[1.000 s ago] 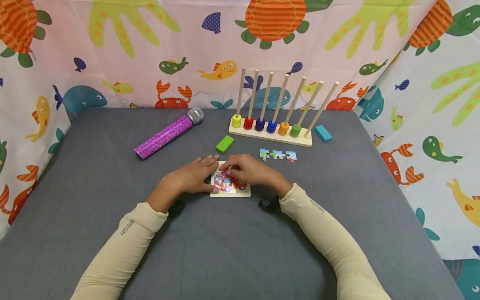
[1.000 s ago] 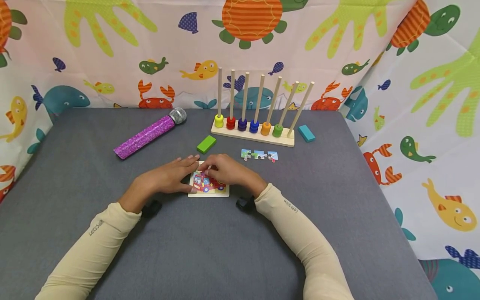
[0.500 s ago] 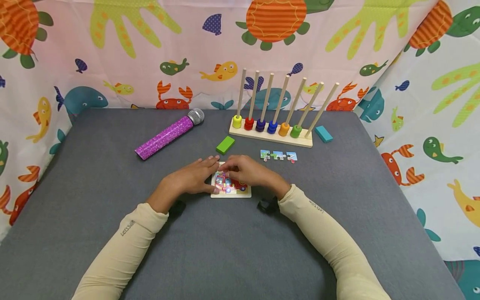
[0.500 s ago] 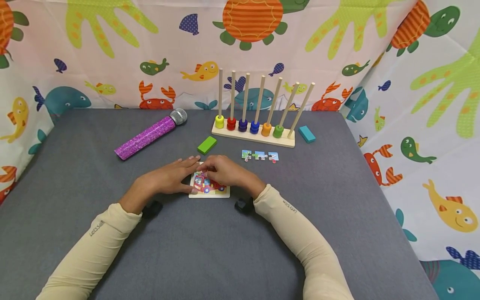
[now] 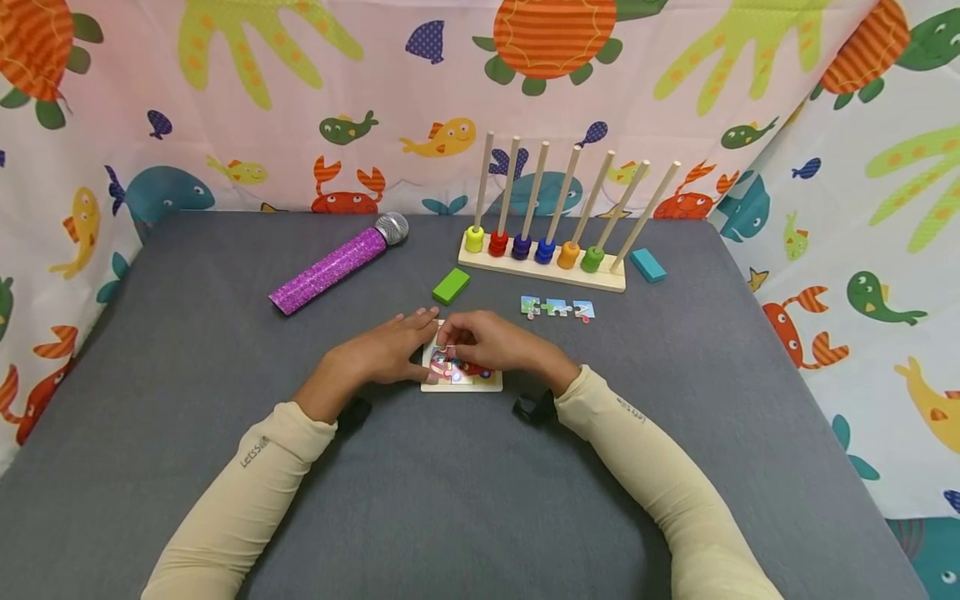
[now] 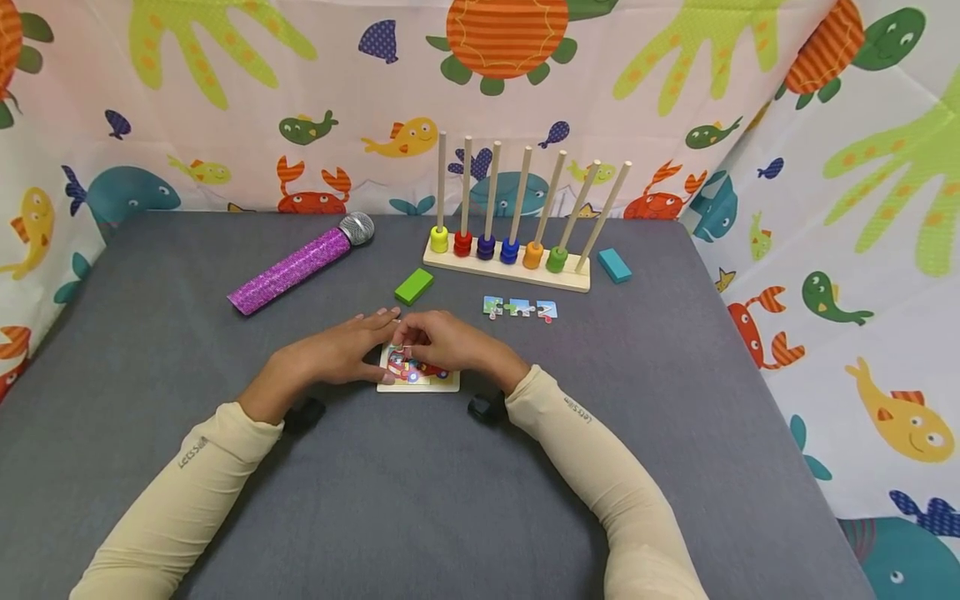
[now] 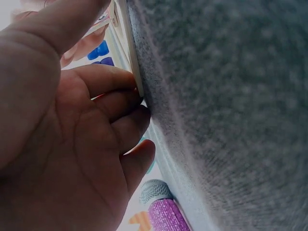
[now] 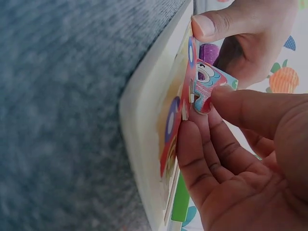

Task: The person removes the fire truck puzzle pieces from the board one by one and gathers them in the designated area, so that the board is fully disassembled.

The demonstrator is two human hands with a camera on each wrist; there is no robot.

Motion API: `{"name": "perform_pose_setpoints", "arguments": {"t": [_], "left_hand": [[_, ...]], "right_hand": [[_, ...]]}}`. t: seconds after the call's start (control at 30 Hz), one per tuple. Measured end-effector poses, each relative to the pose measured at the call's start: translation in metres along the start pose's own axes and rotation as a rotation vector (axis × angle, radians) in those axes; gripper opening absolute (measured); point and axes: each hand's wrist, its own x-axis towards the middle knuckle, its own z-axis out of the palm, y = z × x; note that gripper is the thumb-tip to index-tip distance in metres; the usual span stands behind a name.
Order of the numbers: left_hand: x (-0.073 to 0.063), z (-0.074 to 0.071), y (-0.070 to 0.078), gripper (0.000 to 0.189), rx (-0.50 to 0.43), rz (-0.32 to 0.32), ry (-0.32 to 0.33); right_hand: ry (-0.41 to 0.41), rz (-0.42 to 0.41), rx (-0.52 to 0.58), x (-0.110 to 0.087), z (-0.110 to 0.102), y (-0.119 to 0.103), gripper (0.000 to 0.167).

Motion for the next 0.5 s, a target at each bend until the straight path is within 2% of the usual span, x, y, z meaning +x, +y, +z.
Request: {"name": "perform_pose_setpoints", "arguments": {"t": [0.3, 0.5], "left_hand": [[0.0003, -0.0019, -0.0004, 0.089, -0.017, -0.022, -0.016], [-0.0018, -0.0021, 0.0010, 0.085, -0.009, 0.005, -0.003]], "right_hand": [[-0.013, -0.038, 0.017, -0.0008, -0.0024, -0.0003, 0.013], [0.003, -0.024, 0.028, -0.0021, -0.0030, 0.0030, 0.012]]}}
